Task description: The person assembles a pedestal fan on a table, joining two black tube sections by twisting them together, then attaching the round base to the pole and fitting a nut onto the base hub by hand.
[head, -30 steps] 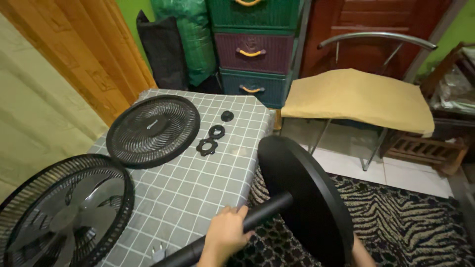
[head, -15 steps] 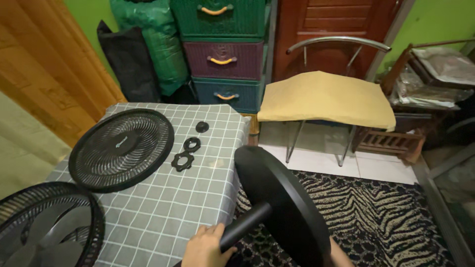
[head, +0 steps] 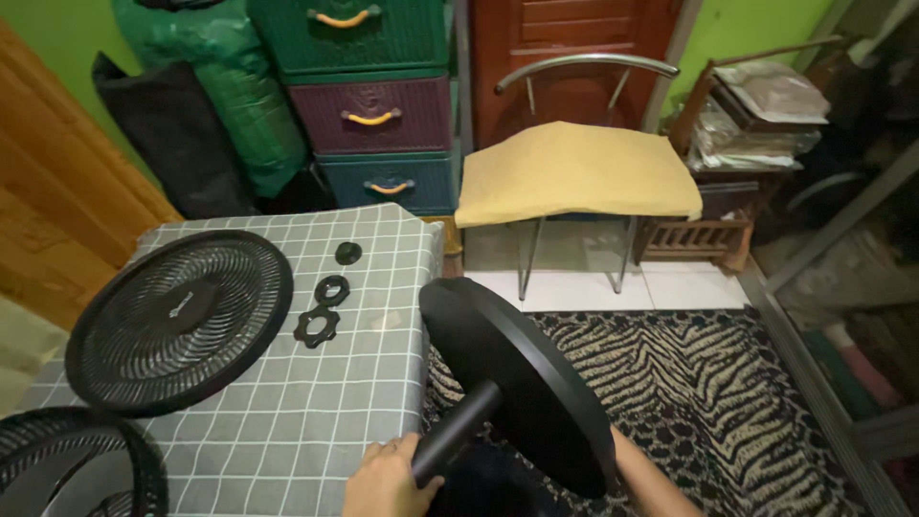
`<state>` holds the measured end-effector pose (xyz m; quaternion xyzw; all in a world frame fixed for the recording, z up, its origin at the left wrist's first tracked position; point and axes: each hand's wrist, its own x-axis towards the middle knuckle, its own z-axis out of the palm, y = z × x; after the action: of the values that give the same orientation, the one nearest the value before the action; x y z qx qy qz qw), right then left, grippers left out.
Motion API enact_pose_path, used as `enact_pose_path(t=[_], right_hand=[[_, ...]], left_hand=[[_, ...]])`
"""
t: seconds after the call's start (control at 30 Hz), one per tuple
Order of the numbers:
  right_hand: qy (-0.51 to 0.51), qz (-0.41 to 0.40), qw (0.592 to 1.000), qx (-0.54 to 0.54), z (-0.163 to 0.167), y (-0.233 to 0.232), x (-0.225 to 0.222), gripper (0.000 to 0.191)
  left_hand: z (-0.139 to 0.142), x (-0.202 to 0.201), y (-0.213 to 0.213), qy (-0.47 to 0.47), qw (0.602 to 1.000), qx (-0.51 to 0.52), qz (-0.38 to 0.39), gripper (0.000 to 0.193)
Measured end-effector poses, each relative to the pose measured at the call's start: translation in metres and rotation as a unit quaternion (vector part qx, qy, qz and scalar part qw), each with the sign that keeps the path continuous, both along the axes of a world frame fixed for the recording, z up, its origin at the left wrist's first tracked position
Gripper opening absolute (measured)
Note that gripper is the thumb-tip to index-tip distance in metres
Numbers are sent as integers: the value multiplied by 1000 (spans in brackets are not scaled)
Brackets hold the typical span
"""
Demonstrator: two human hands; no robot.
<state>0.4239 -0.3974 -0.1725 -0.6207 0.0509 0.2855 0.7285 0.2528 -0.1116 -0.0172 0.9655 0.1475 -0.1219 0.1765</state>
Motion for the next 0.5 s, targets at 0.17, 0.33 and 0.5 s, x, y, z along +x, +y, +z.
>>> enact_pose_path(t=[0.17,0.33,0.5], right_hand=[[-12,-3,1000,-3,4,-4,0,23],[-34,-14,999,-9,10,-10,10,21],[-122,-28,992,-32,53,-19,35,20]], left_hand=[[16,-1,-9,34,999,-1,20,64],[18,-5,-17,-53,997,7,48,41],[23,-4,-20,-78,996,26,32,45]])
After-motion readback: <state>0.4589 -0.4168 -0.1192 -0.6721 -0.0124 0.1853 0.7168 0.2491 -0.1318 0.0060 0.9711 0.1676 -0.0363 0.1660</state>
